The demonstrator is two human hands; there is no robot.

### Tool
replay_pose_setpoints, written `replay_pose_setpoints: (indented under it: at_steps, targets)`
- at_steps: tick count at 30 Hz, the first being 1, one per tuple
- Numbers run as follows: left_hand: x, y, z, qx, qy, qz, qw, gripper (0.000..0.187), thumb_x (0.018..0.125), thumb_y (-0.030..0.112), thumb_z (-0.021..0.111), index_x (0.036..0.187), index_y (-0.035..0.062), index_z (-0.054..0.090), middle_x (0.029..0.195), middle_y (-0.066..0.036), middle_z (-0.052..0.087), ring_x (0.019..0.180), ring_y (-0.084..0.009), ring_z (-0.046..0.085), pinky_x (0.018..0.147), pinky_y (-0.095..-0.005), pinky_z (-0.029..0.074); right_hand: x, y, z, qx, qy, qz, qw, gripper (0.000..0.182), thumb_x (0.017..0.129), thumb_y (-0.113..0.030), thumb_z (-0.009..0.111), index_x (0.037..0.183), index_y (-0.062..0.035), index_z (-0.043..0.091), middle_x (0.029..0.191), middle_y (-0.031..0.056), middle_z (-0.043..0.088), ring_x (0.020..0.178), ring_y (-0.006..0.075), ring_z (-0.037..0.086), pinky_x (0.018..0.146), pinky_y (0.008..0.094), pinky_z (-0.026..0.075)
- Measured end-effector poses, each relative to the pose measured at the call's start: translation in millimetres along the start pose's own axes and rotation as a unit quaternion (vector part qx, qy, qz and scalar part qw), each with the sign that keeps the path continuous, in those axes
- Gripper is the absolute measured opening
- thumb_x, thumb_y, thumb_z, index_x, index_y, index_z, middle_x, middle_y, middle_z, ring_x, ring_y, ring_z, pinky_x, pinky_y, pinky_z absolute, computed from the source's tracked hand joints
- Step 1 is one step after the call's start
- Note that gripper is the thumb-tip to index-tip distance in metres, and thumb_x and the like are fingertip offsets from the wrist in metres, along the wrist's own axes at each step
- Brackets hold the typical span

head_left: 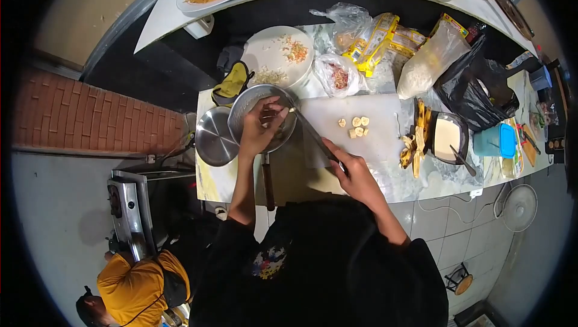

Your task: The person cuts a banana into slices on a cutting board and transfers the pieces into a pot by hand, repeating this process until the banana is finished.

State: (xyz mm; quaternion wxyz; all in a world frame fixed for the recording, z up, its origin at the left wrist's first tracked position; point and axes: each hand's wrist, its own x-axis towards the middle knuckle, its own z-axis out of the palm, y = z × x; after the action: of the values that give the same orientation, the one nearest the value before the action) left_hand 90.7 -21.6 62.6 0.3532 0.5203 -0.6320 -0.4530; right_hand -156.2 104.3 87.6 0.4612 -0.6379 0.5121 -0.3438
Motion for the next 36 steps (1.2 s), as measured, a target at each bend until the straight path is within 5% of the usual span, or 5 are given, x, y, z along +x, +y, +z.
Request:
replay_pose_setpoints:
  at_steps: [18, 26, 28, 32, 36]
  targets:
    - [5, -17, -20, 0.244, 0.12, 0.147, 0.951, 0.026, 0.089, -0.002, 0.063, 0.115, 0.002, 0.063, 0.109, -0.012, 0.069, 0.096, -0.0178, 0.069, 0.081, -0.0304, 0.054, -11, -5, -17, -0.003, 0.029, 0.038, 0.999, 0.056, 0.092, 0.003, 0.056, 0.146, -0.0094, 0.045, 0.13, 0.0231, 0.059, 0.117, 0.0451, 0.056, 0.095, 0.0444, 0.049]
    - [10, 28, 88, 0.045, -0.128, 0.139, 0.981, 0.035, 0.088, 0.003, 0.067, 0.122, 0.0039, 0.06, 0.113, -0.015, 0.065, 0.095, -0.0248, 0.068, 0.08, -0.0352, 0.055, -54, 29, -47, -0.009, 0.177, 0.138, 0.975, 0.055, 0.092, 0.005, 0.053, 0.145, -0.0058, 0.045, 0.129, 0.0286, 0.058, 0.123, 0.0426, 0.053, 0.098, 0.0396, 0.047]
    - [11, 18, 110, 0.081, -0.165, 0.145, 0.972, 0.038, 0.086, 0.003, 0.068, 0.123, 0.0044, 0.06, 0.115, -0.016, 0.063, 0.099, -0.0281, 0.066, 0.082, -0.0374, 0.055, -64, 42, -42, -0.077, 0.227, 0.06, 0.969, 0.057, 0.093, 0.003, 0.055, 0.147, -0.0128, 0.046, 0.07, 0.0089, 0.053, 0.058, 0.0102, 0.039, 0.055, 0.0262, 0.04]
    - [16, -25, 139, 0.235, -0.128, 0.207, 0.941, 0.046, 0.078, 0.001, 0.067, 0.123, 0.0085, 0.059, 0.112, -0.016, 0.057, 0.107, -0.0378, 0.057, 0.092, -0.0451, 0.049, -79, 27, -42, -0.055, 0.135, 0.212, 0.966, 0.059, 0.09, 0.004, 0.051, 0.147, -0.008, 0.043, 0.111, 0.0311, 0.063, 0.101, 0.0493, 0.061, 0.085, 0.0446, 0.051]
    - [22, -32, 142, 0.258, -0.128, 0.178, 0.941, 0.038, 0.08, 0.003, 0.067, 0.116, 0.0088, 0.059, 0.11, -0.016, 0.057, 0.105, -0.0381, 0.057, 0.089, -0.0464, 0.049, -87, 31, -29, -0.044, 0.147, 0.144, 0.978, 0.062, 0.087, 0.005, 0.051, 0.148, -0.0075, 0.041, 0.097, 0.0298, 0.063, 0.09, 0.0495, 0.06, 0.08, 0.0467, 0.049]
